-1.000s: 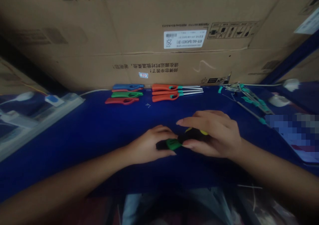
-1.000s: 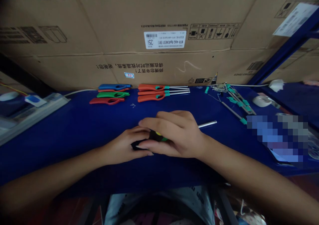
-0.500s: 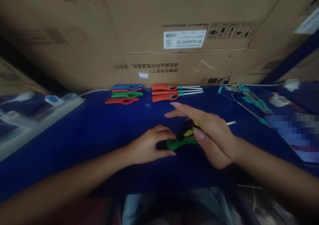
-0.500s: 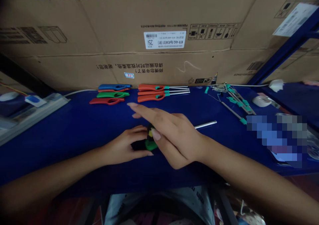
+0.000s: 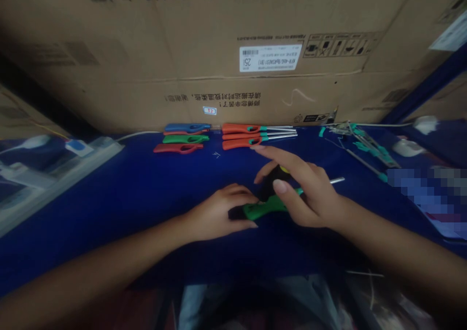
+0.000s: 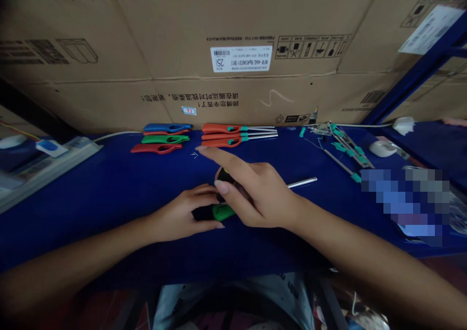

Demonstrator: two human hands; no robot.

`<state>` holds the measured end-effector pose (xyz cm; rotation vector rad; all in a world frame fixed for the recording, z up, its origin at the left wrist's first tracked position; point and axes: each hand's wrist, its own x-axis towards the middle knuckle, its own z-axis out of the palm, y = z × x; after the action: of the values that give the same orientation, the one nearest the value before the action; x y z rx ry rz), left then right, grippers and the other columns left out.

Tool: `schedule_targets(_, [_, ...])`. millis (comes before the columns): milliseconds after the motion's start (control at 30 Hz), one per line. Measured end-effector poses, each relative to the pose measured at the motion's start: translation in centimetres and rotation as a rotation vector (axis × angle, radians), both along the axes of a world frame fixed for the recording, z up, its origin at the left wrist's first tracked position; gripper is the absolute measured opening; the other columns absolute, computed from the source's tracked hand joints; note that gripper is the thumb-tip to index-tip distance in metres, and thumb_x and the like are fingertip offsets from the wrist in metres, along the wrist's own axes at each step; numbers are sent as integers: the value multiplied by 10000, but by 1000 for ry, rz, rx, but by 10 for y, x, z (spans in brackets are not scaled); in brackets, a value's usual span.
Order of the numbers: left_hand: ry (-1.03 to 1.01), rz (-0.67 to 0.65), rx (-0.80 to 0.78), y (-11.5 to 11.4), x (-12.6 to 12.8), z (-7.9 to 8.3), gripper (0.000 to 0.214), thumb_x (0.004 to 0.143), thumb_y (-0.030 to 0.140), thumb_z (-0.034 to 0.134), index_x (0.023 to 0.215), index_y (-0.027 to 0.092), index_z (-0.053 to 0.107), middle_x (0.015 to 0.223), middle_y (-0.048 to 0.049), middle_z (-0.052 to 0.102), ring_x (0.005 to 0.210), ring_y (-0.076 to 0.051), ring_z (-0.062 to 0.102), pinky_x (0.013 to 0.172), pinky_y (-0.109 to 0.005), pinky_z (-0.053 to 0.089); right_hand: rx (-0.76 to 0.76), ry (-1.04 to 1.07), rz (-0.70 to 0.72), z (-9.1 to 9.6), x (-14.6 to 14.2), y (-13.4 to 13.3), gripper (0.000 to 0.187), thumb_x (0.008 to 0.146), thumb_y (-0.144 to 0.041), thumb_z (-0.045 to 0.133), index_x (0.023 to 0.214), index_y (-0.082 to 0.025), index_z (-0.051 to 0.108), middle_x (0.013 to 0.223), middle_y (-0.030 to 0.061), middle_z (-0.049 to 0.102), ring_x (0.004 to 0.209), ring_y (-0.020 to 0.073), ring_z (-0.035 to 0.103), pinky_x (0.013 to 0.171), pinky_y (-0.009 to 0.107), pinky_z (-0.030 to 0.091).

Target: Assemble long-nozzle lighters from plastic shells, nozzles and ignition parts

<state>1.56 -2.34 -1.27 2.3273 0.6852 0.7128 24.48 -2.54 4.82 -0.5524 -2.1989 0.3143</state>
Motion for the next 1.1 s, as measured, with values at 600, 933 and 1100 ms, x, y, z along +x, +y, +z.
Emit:
schedule_targets(600, [6,9,21,0,0,-1,387,833,369,786,1170,204,687,1116,-81,688,1073,-229,640,975,-375,518,-7,120,23,2,-1,0,278,947,-255,646,1215,-182,644,1084,74,760,807,134,734,743,234,602])
schedule_targets(933, [23,7,13,0,0,0,397,833,365,788,1189,218,689,1111,-74,688,1081,-229,631,994,-393,512,-154,152,142,0,-4,6,365,969,-223,591,1333,-191,578,1066,75,734,825,143,725,714,253,606])
schedule_targets(1100, [25,13,6,-1,0,-1,378,840,370,779,1168,205,686,1124,-84,690,1064,-230,641,965,-393,528,52,90,8,3,-1,2,424,958,-254,624,1376,-229,565,1172,84,734,898,167,729,837,298,605])
